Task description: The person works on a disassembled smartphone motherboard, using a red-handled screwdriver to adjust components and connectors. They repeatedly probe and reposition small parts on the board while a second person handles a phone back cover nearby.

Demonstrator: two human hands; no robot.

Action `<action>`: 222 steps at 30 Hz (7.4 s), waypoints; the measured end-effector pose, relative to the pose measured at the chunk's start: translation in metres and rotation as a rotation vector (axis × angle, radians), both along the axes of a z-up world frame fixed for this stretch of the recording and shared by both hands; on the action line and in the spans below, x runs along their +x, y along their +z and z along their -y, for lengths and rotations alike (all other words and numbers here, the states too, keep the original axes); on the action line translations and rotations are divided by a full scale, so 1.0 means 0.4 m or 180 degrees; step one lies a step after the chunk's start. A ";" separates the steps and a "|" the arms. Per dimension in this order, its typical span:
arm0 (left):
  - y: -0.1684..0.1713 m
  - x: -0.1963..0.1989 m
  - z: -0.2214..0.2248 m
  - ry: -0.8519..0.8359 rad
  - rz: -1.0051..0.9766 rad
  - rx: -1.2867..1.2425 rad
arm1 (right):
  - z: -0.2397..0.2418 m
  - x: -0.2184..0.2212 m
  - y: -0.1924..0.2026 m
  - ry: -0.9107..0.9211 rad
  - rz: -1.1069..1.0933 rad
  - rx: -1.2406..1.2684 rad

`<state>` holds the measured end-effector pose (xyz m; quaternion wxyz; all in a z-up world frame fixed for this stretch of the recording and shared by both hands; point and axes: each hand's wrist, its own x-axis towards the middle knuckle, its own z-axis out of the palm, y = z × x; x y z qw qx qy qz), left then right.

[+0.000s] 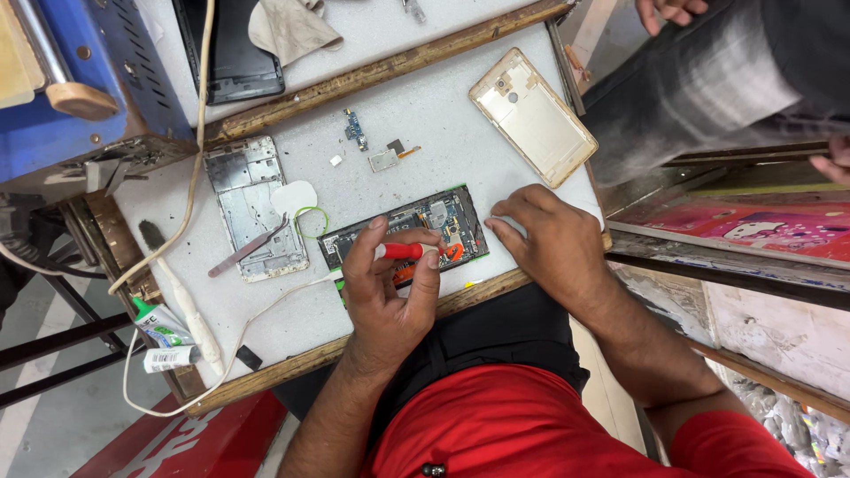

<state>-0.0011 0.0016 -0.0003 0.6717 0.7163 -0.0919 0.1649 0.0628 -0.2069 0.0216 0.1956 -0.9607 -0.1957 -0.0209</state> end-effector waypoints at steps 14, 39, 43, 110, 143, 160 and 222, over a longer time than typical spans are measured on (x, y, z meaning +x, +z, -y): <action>-0.003 -0.017 -0.010 0.0083 -0.0017 -0.0059 | 0.074 -0.024 -0.051 -0.0355 0.0065 0.0677; 0.009 0.031 0.040 -0.0010 0.0188 0.0193 | 0.049 -0.019 -0.035 -0.0462 0.0128 0.1321; 0.007 0.055 0.065 -0.0027 0.0311 0.0208 | 0.049 -0.022 -0.039 -0.0475 0.0154 0.1406; -0.023 0.079 0.125 0.0315 0.1053 0.1143 | 0.035 -0.046 -0.058 -0.0412 -0.0058 0.1607; -0.050 0.041 0.004 0.0213 0.0523 0.1044 | 0.013 -0.029 -0.035 0.0504 -0.0169 0.0692; -0.065 0.058 0.011 0.0212 0.0331 0.0972 | 0.007 -0.021 -0.044 0.0414 -0.0263 0.0727; 0.102 0.075 0.039 -0.0428 0.0816 0.2224 | -0.006 -0.021 -0.015 0.0473 -0.0243 0.0422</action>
